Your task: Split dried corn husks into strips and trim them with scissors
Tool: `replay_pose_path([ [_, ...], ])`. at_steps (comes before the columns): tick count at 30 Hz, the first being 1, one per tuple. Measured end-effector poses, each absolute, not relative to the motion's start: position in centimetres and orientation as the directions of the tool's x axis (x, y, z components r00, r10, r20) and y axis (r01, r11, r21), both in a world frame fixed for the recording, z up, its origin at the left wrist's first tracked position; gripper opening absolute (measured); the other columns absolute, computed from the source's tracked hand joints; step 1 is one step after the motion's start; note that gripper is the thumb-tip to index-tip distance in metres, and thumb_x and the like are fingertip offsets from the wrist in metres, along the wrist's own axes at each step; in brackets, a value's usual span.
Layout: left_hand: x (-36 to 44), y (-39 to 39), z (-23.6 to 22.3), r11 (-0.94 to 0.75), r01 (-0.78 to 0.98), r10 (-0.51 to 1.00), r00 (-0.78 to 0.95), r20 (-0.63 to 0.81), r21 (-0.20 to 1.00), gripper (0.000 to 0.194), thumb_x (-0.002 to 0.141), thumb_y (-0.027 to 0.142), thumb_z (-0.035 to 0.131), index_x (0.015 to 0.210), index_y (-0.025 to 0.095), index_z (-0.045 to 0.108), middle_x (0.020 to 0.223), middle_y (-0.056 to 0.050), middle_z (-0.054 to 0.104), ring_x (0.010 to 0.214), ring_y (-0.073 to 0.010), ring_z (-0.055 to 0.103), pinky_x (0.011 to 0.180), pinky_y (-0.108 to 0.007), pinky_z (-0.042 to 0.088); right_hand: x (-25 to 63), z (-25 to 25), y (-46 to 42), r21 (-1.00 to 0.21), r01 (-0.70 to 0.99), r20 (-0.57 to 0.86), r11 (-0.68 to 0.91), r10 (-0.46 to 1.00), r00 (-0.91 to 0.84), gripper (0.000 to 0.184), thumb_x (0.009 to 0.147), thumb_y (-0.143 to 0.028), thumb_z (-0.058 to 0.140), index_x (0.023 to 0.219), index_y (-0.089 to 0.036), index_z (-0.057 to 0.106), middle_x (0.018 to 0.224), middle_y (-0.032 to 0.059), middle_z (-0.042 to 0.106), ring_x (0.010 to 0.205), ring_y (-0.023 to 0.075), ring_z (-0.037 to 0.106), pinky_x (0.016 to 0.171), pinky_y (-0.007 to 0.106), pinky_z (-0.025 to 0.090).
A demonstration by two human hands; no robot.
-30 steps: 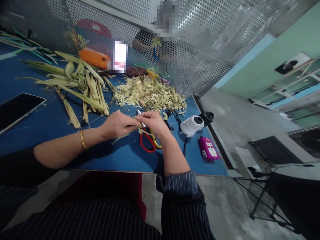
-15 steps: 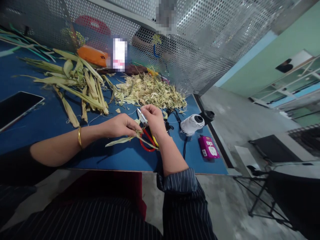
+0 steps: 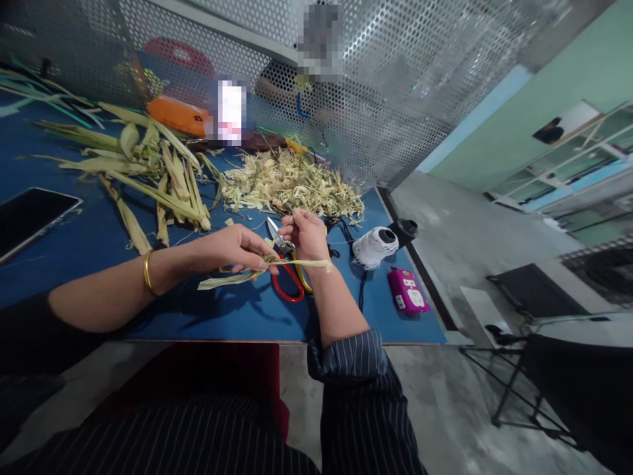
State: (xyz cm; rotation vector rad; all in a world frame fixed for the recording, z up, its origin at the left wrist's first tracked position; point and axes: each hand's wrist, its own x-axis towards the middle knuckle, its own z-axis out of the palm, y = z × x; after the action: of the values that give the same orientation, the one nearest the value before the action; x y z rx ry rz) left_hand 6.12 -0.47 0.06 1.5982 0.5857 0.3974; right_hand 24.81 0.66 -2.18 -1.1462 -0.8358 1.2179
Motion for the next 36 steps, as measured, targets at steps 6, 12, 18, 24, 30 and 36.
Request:
replay_pose_path([
  [6,6.5,-0.3,-0.3,0.092,0.054,0.796,0.596,-0.106,0.994,0.022,0.074,0.036,0.072,0.079,0.016,0.078,0.058,-0.003,0.065,0.036,-0.0029,0.027,0.036,-0.021,0.017,25.0,-2.4,0.7,-0.985,-0.147,0.049,0.093,0.959,0.278,0.025,0.070,-0.031,0.072,0.089,-0.020,0.060,0.083,-0.0010,0.068,0.059,0.0090,0.061,0.052,0.021,0.045],
  [12,6.7,-0.1,-0.2,0.176,-0.075,0.902,0.412,-0.130,0.982,0.014,0.078,0.028,0.070,0.074,0.016,0.075,0.049,0.001,0.059,0.035,-0.0030,0.030,0.039,-0.021,0.031,24.2,-0.8,-0.9,-0.989,-0.046,0.139,0.139,0.990,0.016,0.019,0.076,-0.033,0.067,0.088,-0.019,0.072,0.064,-0.0040,0.056,0.054,0.0069,0.045,0.057,0.023,0.039],
  [18,6.8,-0.3,-0.2,0.170,0.004,0.863,0.482,-0.151,0.985,0.011,0.077,0.019,0.072,0.068,0.014,0.074,0.049,0.000,0.059,0.035,-0.0018,0.030,0.037,-0.020,0.026,23.5,-2.0,-0.8,-0.981,-0.023,0.191,0.193,0.979,0.077,0.018,0.075,-0.036,0.071,0.069,-0.019,0.069,0.059,-0.0036,0.054,0.051,0.0074,0.044,0.053,0.024,0.037],
  [24,6.8,0.6,-0.8,0.225,-0.188,0.932,0.329,-0.155,0.956,0.012,0.080,0.023,0.071,0.077,0.012,0.073,0.078,-0.009,0.072,0.047,-0.0049,0.054,0.035,-0.017,0.022,23.6,-2.2,-0.4,-0.989,-0.126,0.053,0.079,0.979,0.199,0.028,0.074,-0.046,0.069,0.080,-0.020,0.067,0.070,-0.0020,0.063,0.049,0.0072,0.052,0.049,0.023,0.040],
  [30,6.7,1.1,-0.6,0.185,-0.395,0.972,0.207,-0.109,0.900,0.005,0.082,0.014,0.066,0.078,0.010,0.068,0.084,-0.009,0.072,0.059,-0.0078,0.063,0.034,-0.016,0.024,21.9,-1.6,-2.1,-0.994,0.085,-0.089,-0.073,0.976,-0.200,0.030,0.063,-0.044,0.079,0.070,-0.017,0.067,0.061,-0.0020,0.063,0.051,0.0086,0.052,0.053,0.023,0.042],
  [36,7.1,0.3,-0.1,0.220,-0.330,0.960,0.242,-0.143,0.918,0.003,0.079,0.009,0.069,0.080,0.007,0.067,0.069,-0.006,0.068,0.043,-0.0019,0.047,0.035,-0.016,0.025,19.9,-2.5,-2.7,-0.991,0.121,0.046,0.060,0.992,-0.115,0.035,0.070,-0.049,0.074,0.063,-0.017,0.062,0.053,-0.0028,0.056,0.050,0.0094,0.049,0.053,0.025,0.039],
])
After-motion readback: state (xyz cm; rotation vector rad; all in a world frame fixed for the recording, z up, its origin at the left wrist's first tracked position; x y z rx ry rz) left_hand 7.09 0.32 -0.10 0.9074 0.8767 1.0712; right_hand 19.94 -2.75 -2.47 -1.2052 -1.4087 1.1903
